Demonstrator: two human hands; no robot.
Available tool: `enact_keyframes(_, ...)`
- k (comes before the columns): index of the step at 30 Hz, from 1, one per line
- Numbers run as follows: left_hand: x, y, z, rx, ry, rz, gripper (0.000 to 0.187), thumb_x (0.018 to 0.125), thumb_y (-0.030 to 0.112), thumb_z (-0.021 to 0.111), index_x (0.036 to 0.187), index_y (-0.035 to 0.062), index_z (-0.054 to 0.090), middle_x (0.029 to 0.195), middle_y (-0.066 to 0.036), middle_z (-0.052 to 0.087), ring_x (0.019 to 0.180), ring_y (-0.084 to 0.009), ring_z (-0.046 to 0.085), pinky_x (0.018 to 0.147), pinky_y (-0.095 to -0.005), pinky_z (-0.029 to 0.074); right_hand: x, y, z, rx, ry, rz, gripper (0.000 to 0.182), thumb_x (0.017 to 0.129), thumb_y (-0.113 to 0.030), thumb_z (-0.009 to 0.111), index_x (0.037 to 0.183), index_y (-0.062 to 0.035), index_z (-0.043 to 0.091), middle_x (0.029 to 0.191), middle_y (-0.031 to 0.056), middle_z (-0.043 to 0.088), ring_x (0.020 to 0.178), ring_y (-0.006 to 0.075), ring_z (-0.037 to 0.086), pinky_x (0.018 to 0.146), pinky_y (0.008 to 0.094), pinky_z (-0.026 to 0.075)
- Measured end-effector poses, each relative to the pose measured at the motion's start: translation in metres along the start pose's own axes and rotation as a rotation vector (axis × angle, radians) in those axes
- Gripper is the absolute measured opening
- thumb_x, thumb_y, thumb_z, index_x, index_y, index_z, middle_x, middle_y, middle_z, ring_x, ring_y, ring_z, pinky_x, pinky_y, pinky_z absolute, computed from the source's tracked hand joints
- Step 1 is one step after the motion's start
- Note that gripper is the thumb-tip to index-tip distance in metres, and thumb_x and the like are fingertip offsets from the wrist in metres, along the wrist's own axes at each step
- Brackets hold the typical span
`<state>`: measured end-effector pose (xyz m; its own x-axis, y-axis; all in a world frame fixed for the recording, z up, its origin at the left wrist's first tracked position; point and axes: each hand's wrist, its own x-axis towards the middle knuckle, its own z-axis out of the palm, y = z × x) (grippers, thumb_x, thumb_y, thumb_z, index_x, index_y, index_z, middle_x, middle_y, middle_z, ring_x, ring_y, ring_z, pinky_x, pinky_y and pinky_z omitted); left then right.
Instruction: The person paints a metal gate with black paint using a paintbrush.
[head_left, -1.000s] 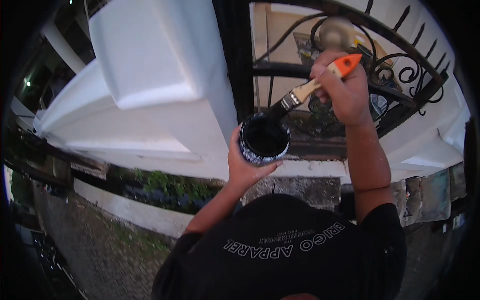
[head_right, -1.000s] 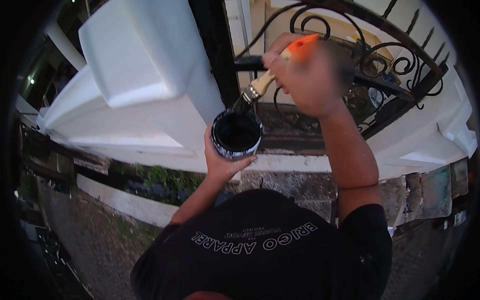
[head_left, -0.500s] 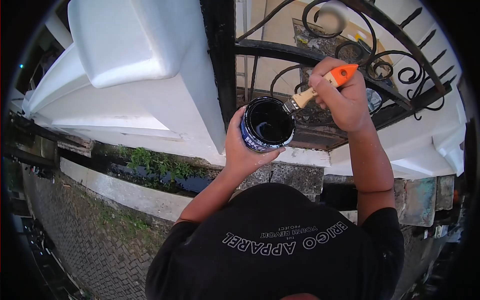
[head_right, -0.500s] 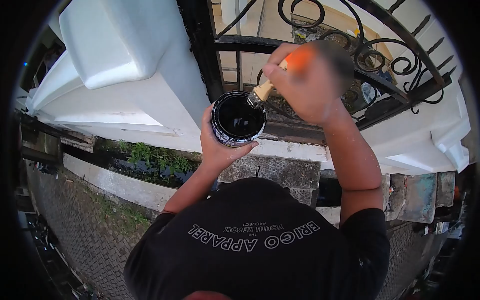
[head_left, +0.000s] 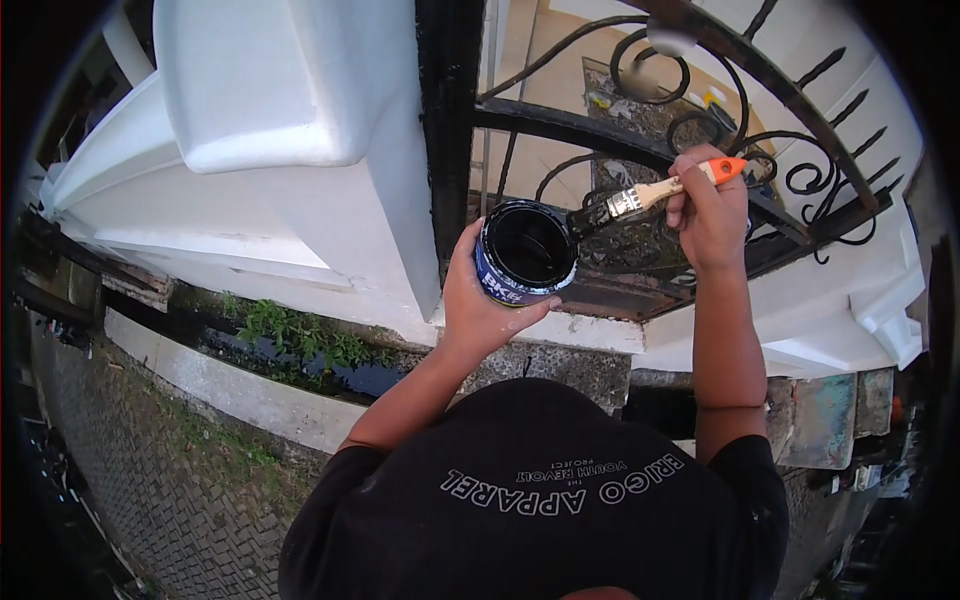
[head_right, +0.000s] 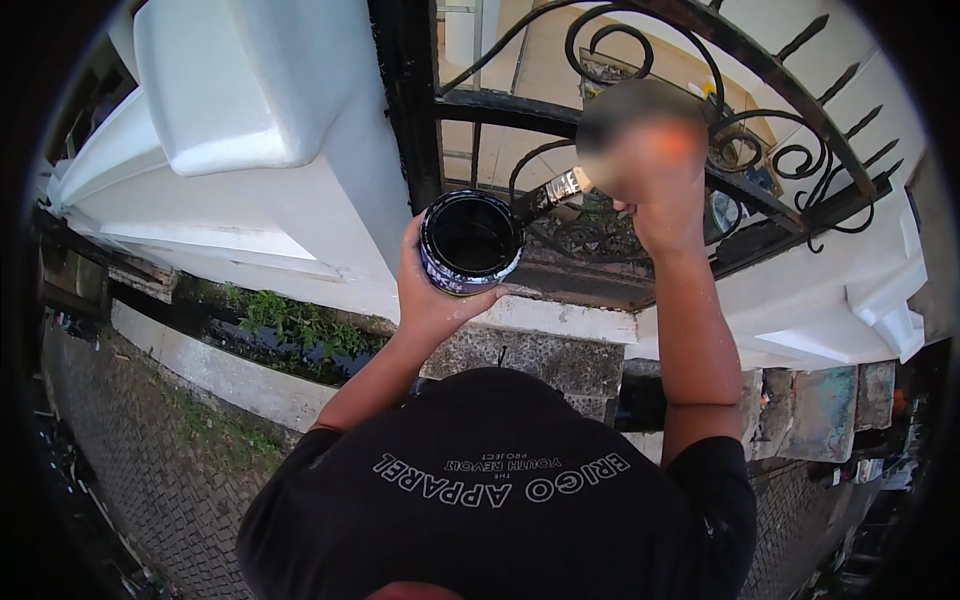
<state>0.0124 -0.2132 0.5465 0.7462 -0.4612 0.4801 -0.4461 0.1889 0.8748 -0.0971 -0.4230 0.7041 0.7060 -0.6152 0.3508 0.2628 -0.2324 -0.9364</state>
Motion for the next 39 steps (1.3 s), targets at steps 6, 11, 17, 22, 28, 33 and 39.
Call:
enact_keyframes(6, 0.007, 0.001, -0.007, 0.052, -0.017, 0.006, 0.112, 0.057, 0.035, 0.096, 0.142, -0.0016, 0.034, 0.132, -0.020, 0.053, 0.123, -0.0311, 0.056, 0.105, -0.0406, 0.044, -0.002, 0.007, 0.009, 0.159, -0.023, -0.015, 0.013, 0.097, -0.016, 0.062, 0.094, -0.0038, 0.061, 0.062, 0.0055, 0.061, 0.048, 0.0140, 0.058, 0.044, 0.0241, 0.042)
enact_keyframes(11, 0.029, 0.007, -0.010, -0.115, 0.043, 0.043, 0.115, 0.054, 0.036, 0.097, 0.142, -0.0004, 0.032, 0.131, -0.019, 0.055, 0.122, -0.0290, 0.057, 0.105, -0.0392, 0.044, 0.003, 0.009, 0.022, 0.382, 0.018, -0.074, 0.014, 0.099, -0.017, 0.059, 0.099, -0.0028, 0.059, 0.068, 0.0089, 0.064, 0.054, 0.0197, 0.063, 0.050, 0.0298, 0.050)
enact_keyframes(17, 0.108, 0.050, -0.022, -0.085, 0.030, 0.105, 0.115, 0.054, 0.034, 0.097, 0.142, -0.0020, 0.032, 0.130, -0.019, 0.056, 0.119, -0.0272, 0.058, 0.103, -0.0381, 0.046, 0.043, -0.004, 0.056, 0.658, 0.277, -0.398, 0.016, 0.100, -0.016, 0.057, 0.105, -0.0007, 0.057, 0.077, 0.0139, 0.067, 0.062, 0.0243, 0.069, 0.060, 0.0353, 0.060)
enact_keyframes(22, 0.137, 0.060, -0.028, -0.052, 0.060, 0.144, 0.116, 0.053, 0.034, 0.097, 0.142, -0.0037, 0.033, 0.129, -0.019, 0.057, 0.117, -0.0267, 0.060, 0.100, -0.0371, 0.048, 0.091, -0.010, 0.084, 0.490, 0.365, -0.707, 0.015, 0.098, -0.010, 0.061, 0.105, 0.0027, 0.056, 0.080, 0.0141, 0.068, 0.068, 0.0202, 0.070, 0.064, 0.0315, 0.061)
enact_keyframes(28, 0.116, 0.050, -0.050, -0.119, -0.029, 0.138, 0.113, 0.056, 0.031, 0.097, 0.142, -0.0034, 0.032, 0.129, -0.019, 0.056, 0.117, -0.0264, 0.060, 0.101, -0.0375, 0.047, 0.108, 0.007, 0.077, 0.031, 0.572, -0.920, 0.007, 0.096, -0.003, 0.061, 0.100, 0.0023, 0.061, 0.077, 0.0094, 0.067, 0.069, 0.0135, 0.068, 0.064, 0.0268, 0.057)
enact_keyframes(33, 0.098, 0.040, -0.074, -0.069, -0.089, 0.097, 0.112, 0.058, 0.030, 0.096, 0.143, -0.0030, 0.030, 0.130, -0.019, 0.056, 0.119, -0.0264, 0.059, 0.102, -0.0365, 0.047, 0.092, 0.014, 0.041, -0.548, 0.881, -1.208, 0.008, 0.089, -0.003, 0.069, 0.096, 0.0004, 0.065, 0.078, 0.0097, 0.068, 0.064, 0.0176, 0.066, 0.061, 0.0287, 0.053)
enact_keyframes(39, 0.077, 0.025, -0.097, -0.131, -0.105, 0.046, 0.111, 0.058, 0.029, 0.097, 0.142, -0.0024, 0.031, 0.129, -0.018, 0.056, 0.118, -0.0258, 0.059, 0.102, -0.0370, 0.046, 0.107, 0.020, 0.136, -0.930, 0.494, -1.367, 0.018, 0.076, -0.005, 0.074, 0.092, -0.0100, 0.069, 0.084, 0.0052, 0.071, 0.069, 0.0235, 0.068, 0.064, 0.0332, 0.055)
